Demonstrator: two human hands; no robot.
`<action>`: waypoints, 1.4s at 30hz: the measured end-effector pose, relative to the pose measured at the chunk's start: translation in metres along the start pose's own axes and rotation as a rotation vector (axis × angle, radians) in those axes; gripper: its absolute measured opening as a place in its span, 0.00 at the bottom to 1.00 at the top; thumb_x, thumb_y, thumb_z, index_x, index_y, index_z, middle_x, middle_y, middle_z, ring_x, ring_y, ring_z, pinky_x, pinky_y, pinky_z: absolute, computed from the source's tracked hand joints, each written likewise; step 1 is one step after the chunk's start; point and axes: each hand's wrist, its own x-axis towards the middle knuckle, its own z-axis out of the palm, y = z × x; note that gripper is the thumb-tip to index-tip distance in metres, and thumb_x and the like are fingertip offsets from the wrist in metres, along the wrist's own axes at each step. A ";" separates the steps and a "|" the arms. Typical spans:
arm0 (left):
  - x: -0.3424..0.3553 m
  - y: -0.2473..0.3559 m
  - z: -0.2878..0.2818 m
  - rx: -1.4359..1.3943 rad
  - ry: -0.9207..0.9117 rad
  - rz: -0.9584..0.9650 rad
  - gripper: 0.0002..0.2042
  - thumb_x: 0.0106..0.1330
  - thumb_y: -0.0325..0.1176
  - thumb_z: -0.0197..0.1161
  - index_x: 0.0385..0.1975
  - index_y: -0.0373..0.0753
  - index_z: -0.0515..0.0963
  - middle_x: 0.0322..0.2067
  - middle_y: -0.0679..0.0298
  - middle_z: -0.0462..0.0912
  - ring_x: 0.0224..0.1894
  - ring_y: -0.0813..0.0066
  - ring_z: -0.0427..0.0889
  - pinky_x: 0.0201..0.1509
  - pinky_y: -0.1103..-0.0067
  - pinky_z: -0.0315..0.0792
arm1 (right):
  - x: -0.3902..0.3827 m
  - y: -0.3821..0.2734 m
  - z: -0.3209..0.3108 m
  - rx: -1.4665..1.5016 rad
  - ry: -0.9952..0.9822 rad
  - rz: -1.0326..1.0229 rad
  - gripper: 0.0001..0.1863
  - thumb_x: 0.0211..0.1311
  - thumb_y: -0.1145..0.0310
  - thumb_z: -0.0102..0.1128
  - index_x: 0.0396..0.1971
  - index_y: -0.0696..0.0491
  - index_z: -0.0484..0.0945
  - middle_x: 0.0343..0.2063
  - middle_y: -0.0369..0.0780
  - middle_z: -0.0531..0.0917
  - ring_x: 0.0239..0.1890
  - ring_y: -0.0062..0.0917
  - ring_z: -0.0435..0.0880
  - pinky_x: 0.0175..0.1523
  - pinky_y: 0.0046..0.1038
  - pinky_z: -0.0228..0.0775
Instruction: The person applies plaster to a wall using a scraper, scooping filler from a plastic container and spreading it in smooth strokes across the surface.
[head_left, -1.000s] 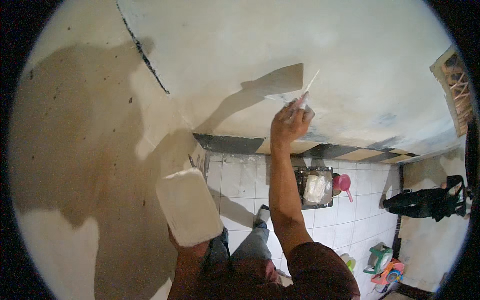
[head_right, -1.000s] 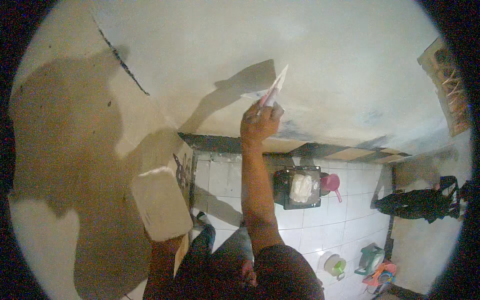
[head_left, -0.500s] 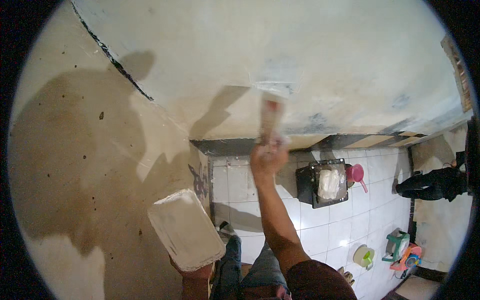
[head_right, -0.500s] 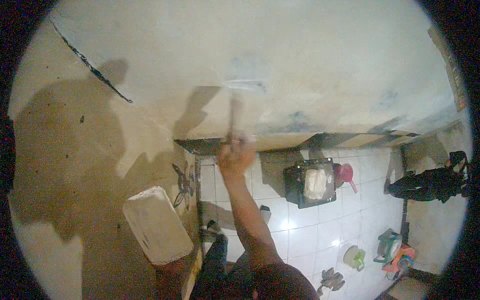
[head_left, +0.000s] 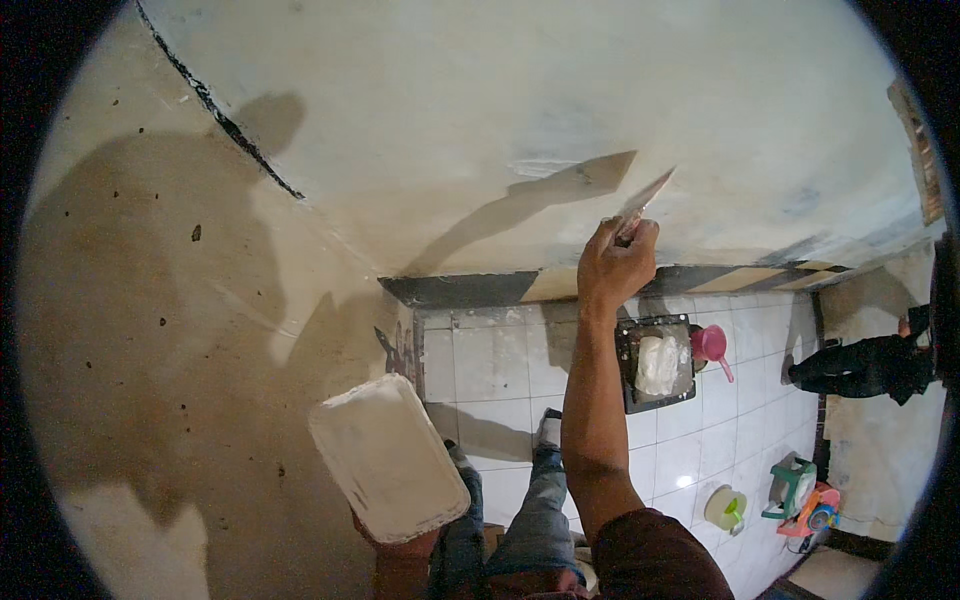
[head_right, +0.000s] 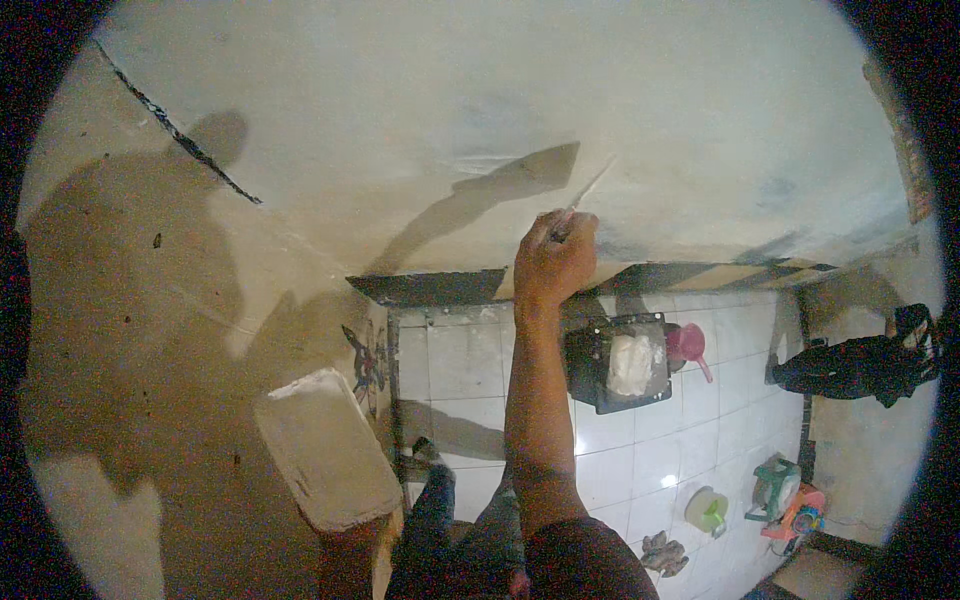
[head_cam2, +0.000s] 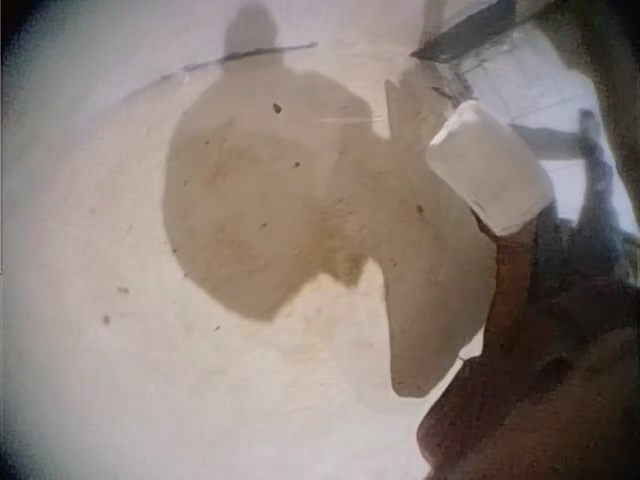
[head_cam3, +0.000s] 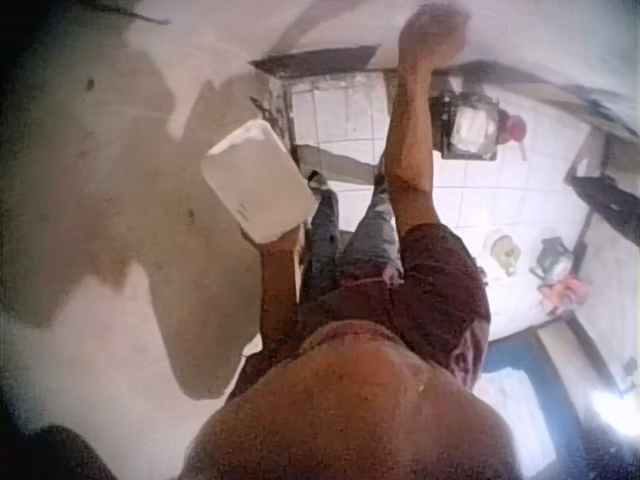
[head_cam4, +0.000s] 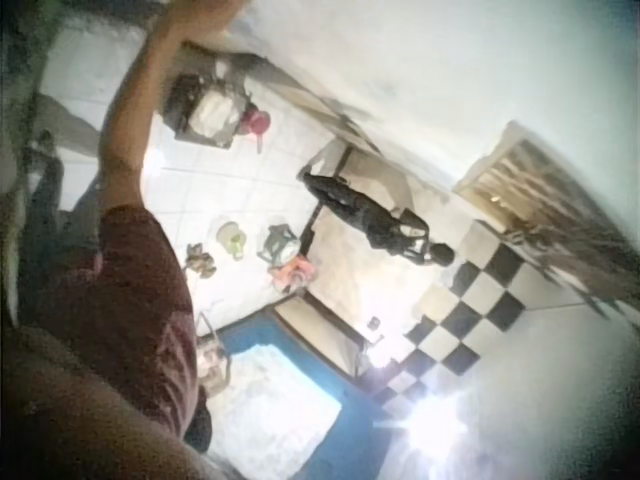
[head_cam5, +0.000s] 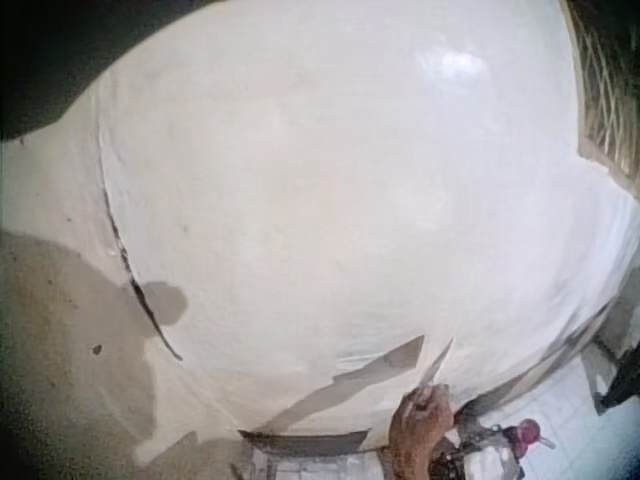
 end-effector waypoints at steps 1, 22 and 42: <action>-0.001 0.001 0.000 0.002 0.005 0.002 0.34 0.64 0.57 0.49 0.65 0.44 0.57 0.61 0.56 0.65 0.62 0.53 0.66 0.64 0.52 0.60 | -0.002 0.009 0.004 -0.029 0.021 0.033 0.10 0.57 0.68 0.57 0.24 0.57 0.69 0.21 0.48 0.75 0.23 0.46 0.75 0.29 0.39 0.66; -0.018 0.014 -0.017 0.040 0.043 0.045 0.33 0.64 0.57 0.48 0.65 0.44 0.57 0.61 0.57 0.66 0.61 0.53 0.66 0.63 0.53 0.61 | -0.055 -0.094 0.099 0.504 -0.157 0.042 0.09 0.45 0.72 0.65 0.30 0.53 0.77 0.25 0.42 0.79 0.25 0.33 0.78 0.34 0.32 0.71; -0.018 0.009 -0.025 0.060 0.051 0.017 0.33 0.64 0.57 0.48 0.65 0.44 0.58 0.61 0.57 0.66 0.61 0.54 0.67 0.63 0.53 0.61 | -0.041 0.023 0.099 1.053 0.027 0.738 0.07 0.57 0.80 0.54 0.36 0.57 0.71 0.23 0.35 0.75 0.20 0.17 0.72 0.22 0.22 0.64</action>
